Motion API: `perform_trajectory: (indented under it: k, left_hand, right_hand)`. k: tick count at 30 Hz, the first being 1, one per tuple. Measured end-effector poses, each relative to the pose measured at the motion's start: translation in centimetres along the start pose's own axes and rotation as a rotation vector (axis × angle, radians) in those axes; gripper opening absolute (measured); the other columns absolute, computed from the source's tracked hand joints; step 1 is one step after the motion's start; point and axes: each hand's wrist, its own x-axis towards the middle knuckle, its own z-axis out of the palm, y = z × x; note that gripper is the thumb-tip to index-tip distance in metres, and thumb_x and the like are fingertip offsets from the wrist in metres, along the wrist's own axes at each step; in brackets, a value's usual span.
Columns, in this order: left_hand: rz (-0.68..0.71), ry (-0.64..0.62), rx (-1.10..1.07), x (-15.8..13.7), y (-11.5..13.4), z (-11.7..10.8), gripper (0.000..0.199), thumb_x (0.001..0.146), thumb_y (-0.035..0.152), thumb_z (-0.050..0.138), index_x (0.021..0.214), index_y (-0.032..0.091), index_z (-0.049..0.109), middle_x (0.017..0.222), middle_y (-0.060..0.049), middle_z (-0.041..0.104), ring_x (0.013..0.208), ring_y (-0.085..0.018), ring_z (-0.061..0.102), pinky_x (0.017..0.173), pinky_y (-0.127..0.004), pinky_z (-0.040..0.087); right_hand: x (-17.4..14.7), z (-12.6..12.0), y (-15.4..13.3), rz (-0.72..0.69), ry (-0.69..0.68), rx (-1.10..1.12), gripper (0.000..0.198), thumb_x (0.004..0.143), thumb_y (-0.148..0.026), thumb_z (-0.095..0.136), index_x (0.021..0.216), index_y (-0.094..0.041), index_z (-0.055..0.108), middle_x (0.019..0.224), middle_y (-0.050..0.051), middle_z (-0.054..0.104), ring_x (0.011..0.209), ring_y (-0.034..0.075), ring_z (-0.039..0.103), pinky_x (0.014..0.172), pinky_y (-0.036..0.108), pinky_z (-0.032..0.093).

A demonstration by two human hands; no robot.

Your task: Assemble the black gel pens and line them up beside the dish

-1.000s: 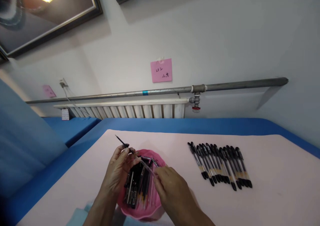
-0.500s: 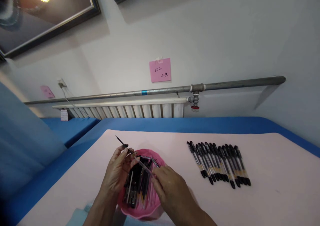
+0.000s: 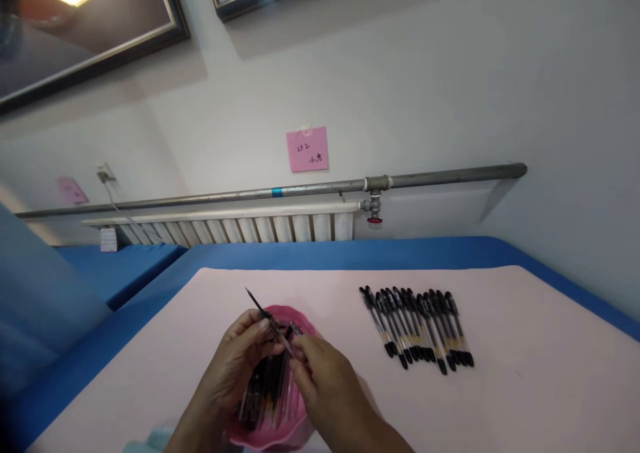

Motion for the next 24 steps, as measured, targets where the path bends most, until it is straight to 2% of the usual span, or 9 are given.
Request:
perform_trajectory:
  k: [5, 10, 13, 19, 24]
  left_hand:
    - [-0.002, 0.05, -0.002, 0.0, 0.3, 0.0, 0.029, 0.074, 0.027, 0.066, 0.099, 0.015, 0.057, 0.089, -0.009, 0.067, 0.076, -0.018, 0.065, 0.065, -0.029, 0.054]
    - [0.03, 0.156, -0.01, 0.8, 0.4, -1.5, 0.031, 0.069, 0.026, 0.07, 0.095, 0.014, 0.057, 0.081, -0.006, 0.067, 0.071, -0.017, 0.066, 0.061, -0.028, 0.054]
    - [0.055, 0.154, -0.033, 1.3, 0.6, -2.4, 0.034, 0.067, 0.027, 0.072, 0.096, 0.014, 0.059, 0.083, -0.007, 0.067, 0.072, -0.017, 0.065, 0.062, -0.028, 0.054]
    - [0.012, 0.06, -0.067, 1.7, 0.7, -2.5, 0.032, 0.069, 0.027, 0.071, 0.096, 0.014, 0.061, 0.086, -0.007, 0.067, 0.072, -0.016, 0.064, 0.063, -0.028, 0.053]
    - [0.004, 0.034, -0.061, 1.1, 1.0, -2.1, 0.035, 0.067, 0.026, 0.072, 0.097, 0.013, 0.061, 0.085, -0.008, 0.067, 0.072, -0.017, 0.064, 0.064, -0.029, 0.052]
  right_hand:
    - [0.7, -0.5, -0.1, 0.18, 0.019, 0.283, 0.01, 0.079, -0.021, 0.049, 0.076, -0.02, 0.058, 0.065, -0.003, 0.053, 0.062, 0.013, 0.049, 0.058, 0.024, 0.037]
    - [1.3, -1.2, 0.4, 0.364, 0.054, 0.525, 0.005, 0.073, -0.023, 0.054, 0.074, -0.02, 0.058, 0.056, -0.006, 0.049, 0.048, 0.009, 0.041, 0.045, 0.021, 0.031]
    - [1.4, -1.8, 0.5, 0.46, 0.065, 0.667, 0.008, 0.072, -0.027, 0.057, 0.074, -0.019, 0.058, 0.055, -0.005, 0.053, 0.04, 0.007, 0.04, 0.039, 0.02, 0.028]
    - [1.4, -3.0, 1.0, 0.491, 0.122, 0.965, 0.02, 0.067, -0.028, 0.066, 0.082, -0.018, 0.059, 0.066, -0.001, 0.062, 0.043, 0.006, 0.045, 0.036, 0.018, 0.023]
    - [1.6, -3.7, 2.1, 0.518, 0.156, 1.119, 0.023, 0.063, -0.021, 0.071, 0.081, -0.018, 0.057, 0.076, 0.0, 0.064, 0.05, 0.007, 0.052, 0.043, 0.019, 0.033]
